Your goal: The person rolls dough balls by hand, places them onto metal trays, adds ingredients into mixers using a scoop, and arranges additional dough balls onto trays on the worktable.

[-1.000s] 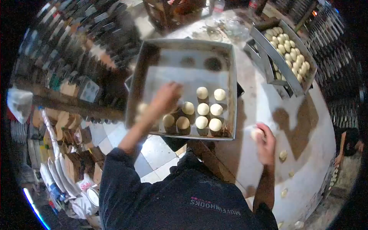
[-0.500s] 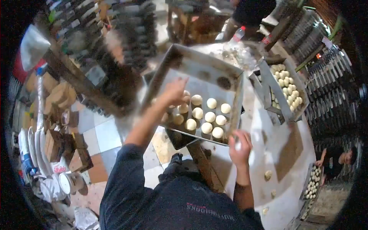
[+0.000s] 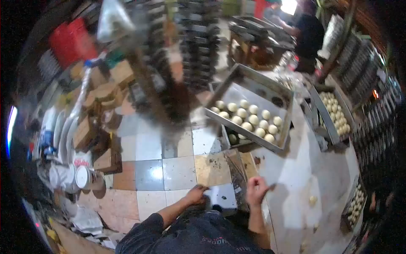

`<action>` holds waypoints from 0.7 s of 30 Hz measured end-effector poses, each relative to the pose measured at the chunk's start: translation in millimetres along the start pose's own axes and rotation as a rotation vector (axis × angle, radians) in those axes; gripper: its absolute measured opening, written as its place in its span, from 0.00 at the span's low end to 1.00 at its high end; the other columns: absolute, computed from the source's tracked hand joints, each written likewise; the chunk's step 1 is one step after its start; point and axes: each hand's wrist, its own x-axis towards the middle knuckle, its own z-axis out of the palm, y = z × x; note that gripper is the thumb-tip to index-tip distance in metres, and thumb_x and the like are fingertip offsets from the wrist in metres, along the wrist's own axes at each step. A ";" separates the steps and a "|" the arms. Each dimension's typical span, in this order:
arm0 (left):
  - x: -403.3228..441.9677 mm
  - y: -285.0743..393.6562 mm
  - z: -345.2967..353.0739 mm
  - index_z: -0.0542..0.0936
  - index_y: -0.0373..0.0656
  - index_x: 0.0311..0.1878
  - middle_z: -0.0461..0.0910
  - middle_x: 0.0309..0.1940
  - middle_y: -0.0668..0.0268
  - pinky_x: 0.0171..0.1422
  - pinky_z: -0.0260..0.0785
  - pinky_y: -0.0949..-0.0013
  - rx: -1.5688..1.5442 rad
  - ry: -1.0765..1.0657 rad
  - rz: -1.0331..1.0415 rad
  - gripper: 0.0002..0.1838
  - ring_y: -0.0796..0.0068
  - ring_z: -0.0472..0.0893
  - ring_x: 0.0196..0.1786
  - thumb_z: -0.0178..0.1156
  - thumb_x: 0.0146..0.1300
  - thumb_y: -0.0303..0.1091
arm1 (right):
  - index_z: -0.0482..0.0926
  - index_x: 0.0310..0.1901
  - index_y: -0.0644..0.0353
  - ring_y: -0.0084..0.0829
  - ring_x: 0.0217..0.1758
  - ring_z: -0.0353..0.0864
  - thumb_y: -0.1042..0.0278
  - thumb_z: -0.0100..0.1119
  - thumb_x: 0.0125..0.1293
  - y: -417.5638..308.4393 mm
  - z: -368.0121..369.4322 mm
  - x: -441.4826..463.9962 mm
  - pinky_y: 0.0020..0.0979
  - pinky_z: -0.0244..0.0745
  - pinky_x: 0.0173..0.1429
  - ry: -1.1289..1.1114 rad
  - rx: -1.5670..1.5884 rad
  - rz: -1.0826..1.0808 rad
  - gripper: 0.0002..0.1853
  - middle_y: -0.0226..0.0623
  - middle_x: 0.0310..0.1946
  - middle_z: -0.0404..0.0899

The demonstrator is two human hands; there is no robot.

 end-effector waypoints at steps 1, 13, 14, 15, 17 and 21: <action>-37.2 -29.9 8.4 0.69 0.42 0.62 0.64 0.66 0.50 0.68 0.62 0.54 -0.050 -0.179 -0.234 0.37 0.49 0.69 0.63 0.67 0.47 0.40 | 0.76 0.28 0.62 0.28 0.26 0.75 0.71 0.60 0.58 -11.8 25.4 -16.4 0.26 0.71 0.33 -0.131 0.012 -0.047 0.05 0.36 0.24 0.75; -425.5 -172.4 49.0 0.70 0.43 0.63 0.70 0.61 0.48 0.65 0.65 0.56 -0.388 0.134 -1.241 0.35 0.50 0.71 0.62 0.58 0.52 0.49 | 0.80 0.38 0.62 0.36 0.34 0.81 0.60 0.60 0.58 8.6 322.4 -160.1 0.34 0.76 0.41 -1.509 -0.427 -0.394 0.13 0.44 0.31 0.80; -447.1 -181.0 57.9 0.70 0.44 0.63 0.70 0.60 0.48 0.64 0.66 0.55 -0.461 0.178 -1.271 0.33 0.49 0.71 0.61 0.57 0.54 0.47 | 0.79 0.41 0.63 0.35 0.32 0.80 0.62 0.60 0.58 19.1 342.5 -164.9 0.34 0.76 0.38 -1.597 -0.470 -0.265 0.14 0.44 0.30 0.80; -464.5 -166.7 37.8 0.70 0.43 0.62 0.72 0.57 0.47 0.63 0.67 0.54 -0.511 0.251 -1.303 0.32 0.50 0.72 0.60 0.58 0.54 0.47 | 0.78 0.44 0.63 0.35 0.29 0.79 0.64 0.60 0.58 32.5 362.0 -165.5 0.34 0.76 0.34 -1.671 -0.525 -0.131 0.15 0.45 0.29 0.80; -503.9 -164.5 33.4 0.72 0.43 0.59 0.74 0.54 0.47 0.63 0.67 0.55 -0.570 0.367 -1.353 0.29 0.50 0.73 0.58 0.58 0.54 0.45 | 0.78 0.43 0.64 0.32 0.26 0.78 0.64 0.58 0.61 78.4 398.1 -160.2 0.32 0.77 0.32 -1.643 -0.677 0.520 0.13 0.42 0.26 0.78; -567.8 -184.8 20.1 0.74 0.42 0.56 0.75 0.52 0.48 0.63 0.66 0.55 -0.692 0.636 -1.471 0.28 0.50 0.73 0.58 0.60 0.54 0.46 | 0.76 0.41 0.64 0.35 0.23 0.76 0.68 0.54 0.62 64.5 462.3 -148.6 0.38 0.76 0.25 -1.583 -0.932 0.381 0.09 0.40 0.25 0.76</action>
